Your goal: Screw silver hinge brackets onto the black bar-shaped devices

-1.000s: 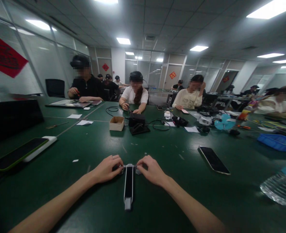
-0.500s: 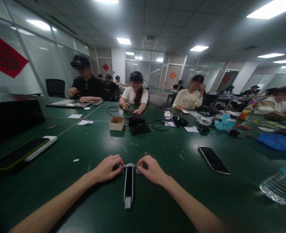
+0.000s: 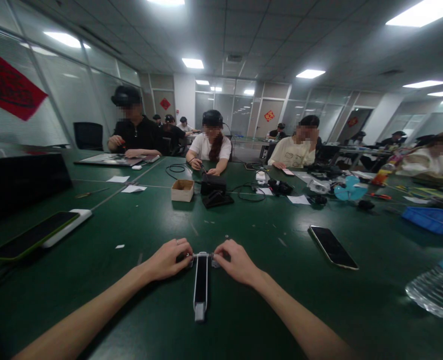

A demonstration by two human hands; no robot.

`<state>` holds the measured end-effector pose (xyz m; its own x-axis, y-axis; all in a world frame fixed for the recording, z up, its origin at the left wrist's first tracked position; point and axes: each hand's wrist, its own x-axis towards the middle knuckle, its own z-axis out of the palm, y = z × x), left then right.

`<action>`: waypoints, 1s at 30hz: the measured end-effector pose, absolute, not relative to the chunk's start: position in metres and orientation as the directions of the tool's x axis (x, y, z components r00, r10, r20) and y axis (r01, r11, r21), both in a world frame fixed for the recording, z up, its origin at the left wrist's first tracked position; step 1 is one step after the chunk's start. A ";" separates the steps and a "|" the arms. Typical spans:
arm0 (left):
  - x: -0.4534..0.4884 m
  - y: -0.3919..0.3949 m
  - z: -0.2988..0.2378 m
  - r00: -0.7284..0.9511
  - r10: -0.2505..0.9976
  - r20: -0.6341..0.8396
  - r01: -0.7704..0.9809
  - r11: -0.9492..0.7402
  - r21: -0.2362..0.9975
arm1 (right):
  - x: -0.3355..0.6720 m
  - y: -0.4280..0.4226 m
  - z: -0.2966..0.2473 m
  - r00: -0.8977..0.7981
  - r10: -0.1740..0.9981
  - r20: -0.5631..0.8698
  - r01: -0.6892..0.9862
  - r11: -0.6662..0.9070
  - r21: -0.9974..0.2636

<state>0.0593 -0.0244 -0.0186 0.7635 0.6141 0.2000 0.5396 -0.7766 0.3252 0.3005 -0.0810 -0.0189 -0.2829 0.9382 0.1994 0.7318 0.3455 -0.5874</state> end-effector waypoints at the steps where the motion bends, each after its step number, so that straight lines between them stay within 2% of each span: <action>1: 0.059 -0.024 -0.018 0.764 0.613 0.202 0.538 -0.777 0.326 | 0.301 -0.081 -0.019 -0.289 0.936 0.200 0.730 0.351 -0.586; 14: 0.060 -0.025 -0.018 0.768 0.609 0.200 0.533 -0.780 0.327 | 0.304 -0.078 -0.028 -0.309 0.917 0.252 0.697 0.399 -0.595; 20: 0.060 -0.024 -0.018 0.769 0.608 0.197 0.534 -0.780 0.326 | 0.303 -0.078 -0.028 -0.245 0.917 0.314 0.692 0.392 -0.606; 24: 0.060 -0.024 -0.020 0.770 0.603 0.206 0.528 -0.785 0.325 | 0.303 -0.078 -0.029 -0.295 0.909 0.295 0.699 0.416 -0.582; 27: 0.060 -0.024 -0.018 0.766 0.608 0.208 0.534 -0.782 0.321 | 0.303 -0.078 -0.029 -0.249 0.923 0.294 0.697 0.381 -0.607; 30: 0.061 -0.025 -0.016 0.764 0.612 0.205 0.539 -0.780 0.319 | 0.303 -0.078 -0.030 -0.275 0.920 0.279 0.686 0.391 -0.614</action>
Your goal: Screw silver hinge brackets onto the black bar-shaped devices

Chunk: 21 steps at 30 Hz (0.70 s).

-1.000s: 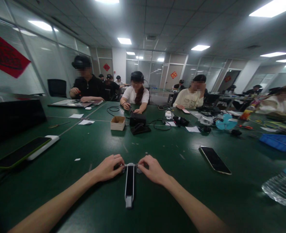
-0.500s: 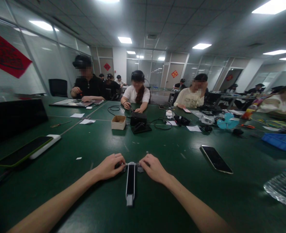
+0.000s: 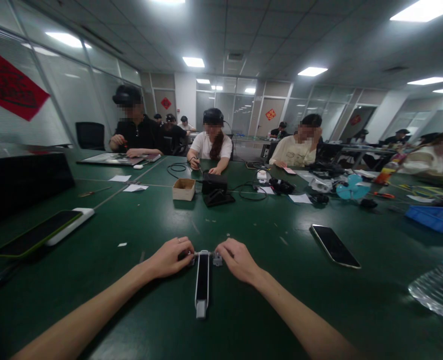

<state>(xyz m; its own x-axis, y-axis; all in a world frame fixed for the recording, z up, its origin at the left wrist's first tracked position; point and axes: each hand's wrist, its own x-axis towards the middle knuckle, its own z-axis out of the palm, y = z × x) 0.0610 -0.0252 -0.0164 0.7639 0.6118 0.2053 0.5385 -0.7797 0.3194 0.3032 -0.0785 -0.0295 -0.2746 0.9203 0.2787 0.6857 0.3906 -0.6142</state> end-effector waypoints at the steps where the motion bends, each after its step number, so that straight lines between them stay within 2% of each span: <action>1: 0.061 -0.025 -0.016 0.765 0.611 0.204 0.538 -0.780 0.320 | 0.303 -0.078 -0.030 -0.297 0.916 0.271 0.687 0.402 -0.605; 3: 0.061 -0.026 -0.016 0.765 0.610 0.204 0.538 -0.781 0.318 | 0.303 -0.078 -0.030 -0.306 0.913 0.268 0.693 0.407 -0.595; 7: 0.060 -0.026 -0.016 0.759 0.620 0.198 0.553 -0.775 0.306 | 0.310 -0.070 -0.033 -0.179 0.920 0.348 0.727 0.362 -0.583; 10: 0.060 -0.026 -0.016 0.748 0.635 0.192 0.573 -0.765 0.296 | 0.321 -0.060 -0.039 -0.120 0.916 0.384 0.808 0.315 -0.498; 15: 0.060 -0.025 -0.017 0.721 0.659 0.216 0.593 -0.747 0.299 | 0.332 -0.051 -0.047 -0.150 0.936 0.318 0.880 0.273 -0.390; 21: 0.059 -0.024 -0.019 0.708 0.663 0.244 0.597 -0.746 0.294 | 0.331 -0.049 -0.051 -0.152 0.925 0.347 0.866 0.294 -0.405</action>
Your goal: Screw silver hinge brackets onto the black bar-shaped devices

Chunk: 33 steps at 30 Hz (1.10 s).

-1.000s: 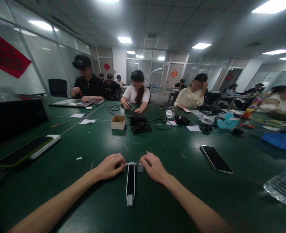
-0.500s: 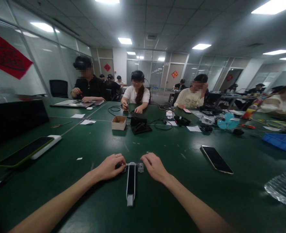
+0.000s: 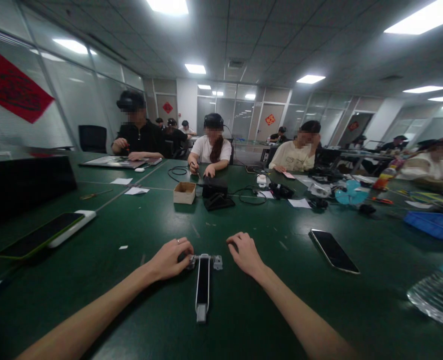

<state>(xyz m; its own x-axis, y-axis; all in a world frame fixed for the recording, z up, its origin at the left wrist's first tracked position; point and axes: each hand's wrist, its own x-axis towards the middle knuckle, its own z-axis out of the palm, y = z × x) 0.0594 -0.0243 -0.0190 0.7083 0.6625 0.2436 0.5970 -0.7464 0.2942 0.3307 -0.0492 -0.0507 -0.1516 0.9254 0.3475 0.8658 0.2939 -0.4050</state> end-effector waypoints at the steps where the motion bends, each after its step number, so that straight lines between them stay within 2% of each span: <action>1: 0.060 -0.024 -0.019 0.709 0.659 0.252 0.593 -0.750 0.293 | 0.331 -0.049 -0.051 -0.153 0.922 0.356 0.860 0.302 -0.412; 6: 0.060 -0.023 -0.021 0.705 0.634 0.318 0.564 -0.773 0.291 | 0.331 -0.050 -0.049 -0.138 0.906 0.399 0.812 0.334 -0.479; 11: 0.061 -0.026 -0.019 0.689 0.591 0.419 0.526 -0.806 0.272 | 0.313 -0.067 -0.033 -0.086 0.898 0.432 0.692 0.366 -0.622; 17: 0.072 -0.042 -0.014 0.761 0.435 0.481 0.407 -0.898 0.167 | 0.278 -0.095 -0.020 -0.161 0.918 0.361 0.499 0.392 -0.773; 21: 0.078 -0.047 -0.017 0.802 0.362 0.476 0.353 -0.929 0.112 | 0.269 -0.100 -0.022 -0.200 0.926 0.319 0.442 0.376 -0.815; 33: 0.077 -0.046 -0.017 0.749 0.391 0.534 0.358 -0.918 0.170 | 0.271 -0.097 -0.026 -0.165 0.930 0.329 0.385 0.367 -0.847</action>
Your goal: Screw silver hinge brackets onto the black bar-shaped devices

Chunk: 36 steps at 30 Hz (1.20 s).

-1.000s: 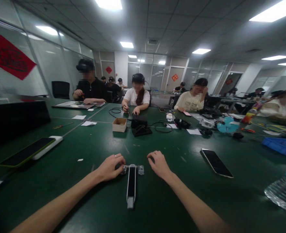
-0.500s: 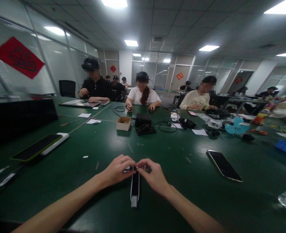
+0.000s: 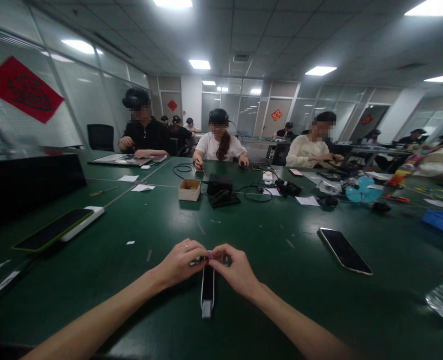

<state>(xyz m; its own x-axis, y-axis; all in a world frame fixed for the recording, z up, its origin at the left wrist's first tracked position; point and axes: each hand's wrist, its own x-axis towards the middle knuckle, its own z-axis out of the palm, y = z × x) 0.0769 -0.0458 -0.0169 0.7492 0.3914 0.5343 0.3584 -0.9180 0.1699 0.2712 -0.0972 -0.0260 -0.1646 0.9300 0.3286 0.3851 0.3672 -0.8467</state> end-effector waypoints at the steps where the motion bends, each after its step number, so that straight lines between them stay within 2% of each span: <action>1: 0.077 -0.046 -0.017 0.751 0.394 0.529 0.356 -0.917 0.178 | 0.271 -0.097 -0.026 -0.169 0.929 0.329 0.385 0.370 -0.845; 17: 0.070 -0.039 -0.012 0.739 0.514 0.436 0.430 -0.858 0.281 | 0.275 -0.097 -0.023 -0.172 0.916 0.362 0.517 0.397 -0.759; 25: 0.052 -0.023 -0.002 0.697 0.668 0.261 0.573 -0.737 0.357 | 0.288 -0.087 -0.028 -0.147 0.909 0.390 0.634 0.389 -0.668; 36: 0.053 -0.021 -0.001 0.744 0.655 0.133 0.565 -0.723 0.399 | 0.291 -0.084 -0.029 -0.157 0.902 0.403 0.677 0.395 -0.621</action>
<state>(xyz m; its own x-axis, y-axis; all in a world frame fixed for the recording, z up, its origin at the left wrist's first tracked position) 0.0525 -0.0214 -0.0014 0.7438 0.6550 0.1332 0.5649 -0.7225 0.3986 0.2906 -0.0837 -0.0289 -0.1569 0.9016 0.4030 0.6767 0.3953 -0.6211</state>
